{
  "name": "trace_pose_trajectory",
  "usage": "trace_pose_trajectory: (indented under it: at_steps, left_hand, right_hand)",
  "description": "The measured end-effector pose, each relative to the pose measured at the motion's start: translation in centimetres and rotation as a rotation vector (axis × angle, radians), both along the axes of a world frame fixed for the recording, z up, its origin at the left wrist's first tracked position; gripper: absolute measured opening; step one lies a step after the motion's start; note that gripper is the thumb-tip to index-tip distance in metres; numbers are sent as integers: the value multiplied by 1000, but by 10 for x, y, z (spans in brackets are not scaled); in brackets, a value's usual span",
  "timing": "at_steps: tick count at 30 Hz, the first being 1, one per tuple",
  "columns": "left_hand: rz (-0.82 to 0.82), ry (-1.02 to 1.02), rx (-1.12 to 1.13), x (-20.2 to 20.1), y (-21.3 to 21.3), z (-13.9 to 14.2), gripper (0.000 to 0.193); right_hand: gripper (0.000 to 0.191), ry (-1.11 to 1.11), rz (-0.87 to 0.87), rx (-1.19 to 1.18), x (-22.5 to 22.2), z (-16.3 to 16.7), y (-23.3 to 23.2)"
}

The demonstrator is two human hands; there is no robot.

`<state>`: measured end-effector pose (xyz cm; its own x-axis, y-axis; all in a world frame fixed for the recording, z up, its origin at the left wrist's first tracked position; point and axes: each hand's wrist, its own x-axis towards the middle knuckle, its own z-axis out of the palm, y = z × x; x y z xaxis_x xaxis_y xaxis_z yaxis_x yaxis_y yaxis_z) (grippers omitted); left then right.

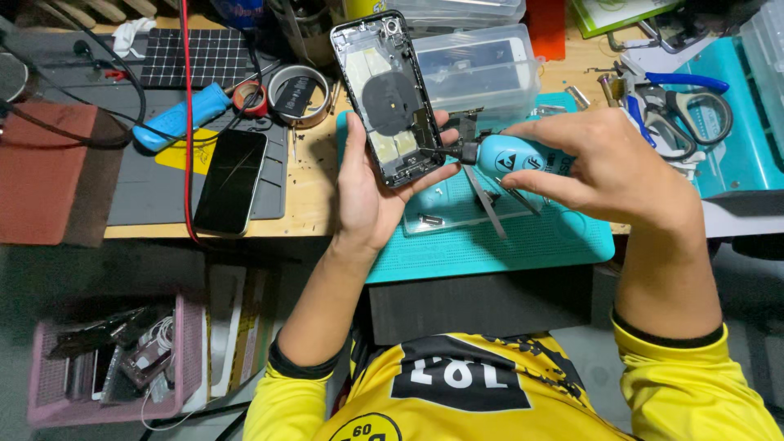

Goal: The person works on a disassembled smartphone frame at a repair bench, holding it in one hand while using a blower to blow out the interior, picking at internal components with tweezers and a metal pick, applying liquid from a small bottle, and prying along the frame edges.

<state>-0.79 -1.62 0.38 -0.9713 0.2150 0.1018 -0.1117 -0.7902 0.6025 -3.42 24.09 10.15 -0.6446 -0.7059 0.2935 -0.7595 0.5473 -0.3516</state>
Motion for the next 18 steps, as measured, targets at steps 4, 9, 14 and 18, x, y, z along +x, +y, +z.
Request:
trace_pose_trajectory:
  at_steps: [4, 9, 14, 18]
  left_hand:
    - [0, 2, 3, -1, 0, 1, 80]
    - [-4, 13, -1, 0, 2, 1, 81]
    - [-19, 9, 14, 0, 4, 0, 81]
    - [-29, 26, -6, 1, 4, 1, 82]
  right_hand:
    - [37, -6, -1, 0, 1, 1, 0]
    - [37, -21, 35, -37, 3, 2, -3]
    - [36, -69, 24, -46, 4, 3, -5]
    - [38, -84, 33, -53, 5, 3, -7]
